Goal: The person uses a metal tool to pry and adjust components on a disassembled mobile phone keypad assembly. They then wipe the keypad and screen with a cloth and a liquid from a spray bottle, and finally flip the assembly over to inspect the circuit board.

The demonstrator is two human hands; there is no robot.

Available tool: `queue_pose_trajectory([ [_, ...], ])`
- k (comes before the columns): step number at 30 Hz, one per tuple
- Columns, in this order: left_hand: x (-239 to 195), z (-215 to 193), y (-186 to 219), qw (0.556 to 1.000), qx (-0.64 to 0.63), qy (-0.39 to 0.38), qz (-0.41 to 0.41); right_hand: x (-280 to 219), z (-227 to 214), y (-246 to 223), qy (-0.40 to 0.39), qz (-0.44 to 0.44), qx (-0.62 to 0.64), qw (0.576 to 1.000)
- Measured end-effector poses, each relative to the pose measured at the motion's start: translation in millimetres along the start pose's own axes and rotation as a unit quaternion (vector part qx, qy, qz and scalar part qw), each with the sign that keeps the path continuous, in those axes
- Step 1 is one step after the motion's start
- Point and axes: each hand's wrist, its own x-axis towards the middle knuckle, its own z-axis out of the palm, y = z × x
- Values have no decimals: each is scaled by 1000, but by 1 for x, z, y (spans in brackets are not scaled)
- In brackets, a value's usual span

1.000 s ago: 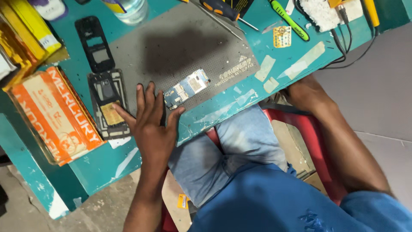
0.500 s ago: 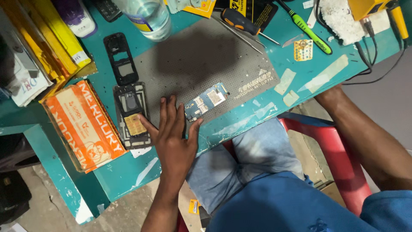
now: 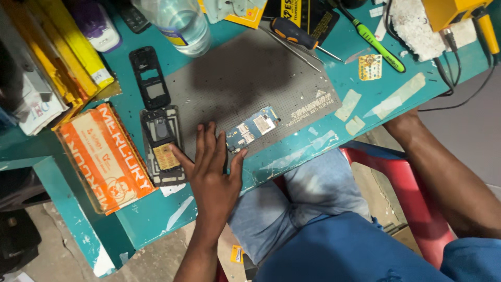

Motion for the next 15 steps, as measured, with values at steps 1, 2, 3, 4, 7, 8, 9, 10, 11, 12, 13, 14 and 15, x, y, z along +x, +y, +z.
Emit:
queue_pose_trajectory([
  [1, 0, 1, 0, 1000, -1, 0, 0, -3, -1, 1, -2, -10, -11, 1000],
  [2, -1, 1, 0, 1000, -1, -1, -1, -7, -2, -2, -9, -17, -24, 1000],
  [3, -1, 0, -1, 1000, -1, -1, -2, -10, -5, -5, -27, -19, -33, 999],
  [4, -1, 1, 0, 1000, -4, -1, -2, -13, -10, -8, -39, -24, -49, 998],
  [7, -1, 3, 0, 1000, 6, -7, -3, -30, -37, -25, -333, 121, 1, 935],
  [8, 0, 3, 0, 1000, 5, -5, -2, -39, -56, -25, -366, 141, 4, 920],
  [9, 0, 4, 0, 1000, 5, -3, 0, -49, -76, -23, -399, 160, 8, 903],
  [10, -1, 4, -1, 1000, 7, -3, 2, -57, -94, -17, -345, 198, 43, 916],
  [11, -1, 4, -2, 1000, 7, -2, 4, -63, -111, -9, -290, 235, 77, 925],
  [12, -3, 5, -3, 1000, 6, -1, 5, -64, -121, 2, -176, 209, 59, 960],
  [13, -4, 5, -3, 1000, 5, -1, 5, -61, -128, 15, -59, 180, 41, 981],
  [14, -4, 6, -3, 1000, 3, 1, 3, -48, -121, 27, 57, 163, 59, 983],
  [15, -4, 6, -2, 1000, 1, 4, 2, -34, -115, 39, 110, 137, 75, 982],
])
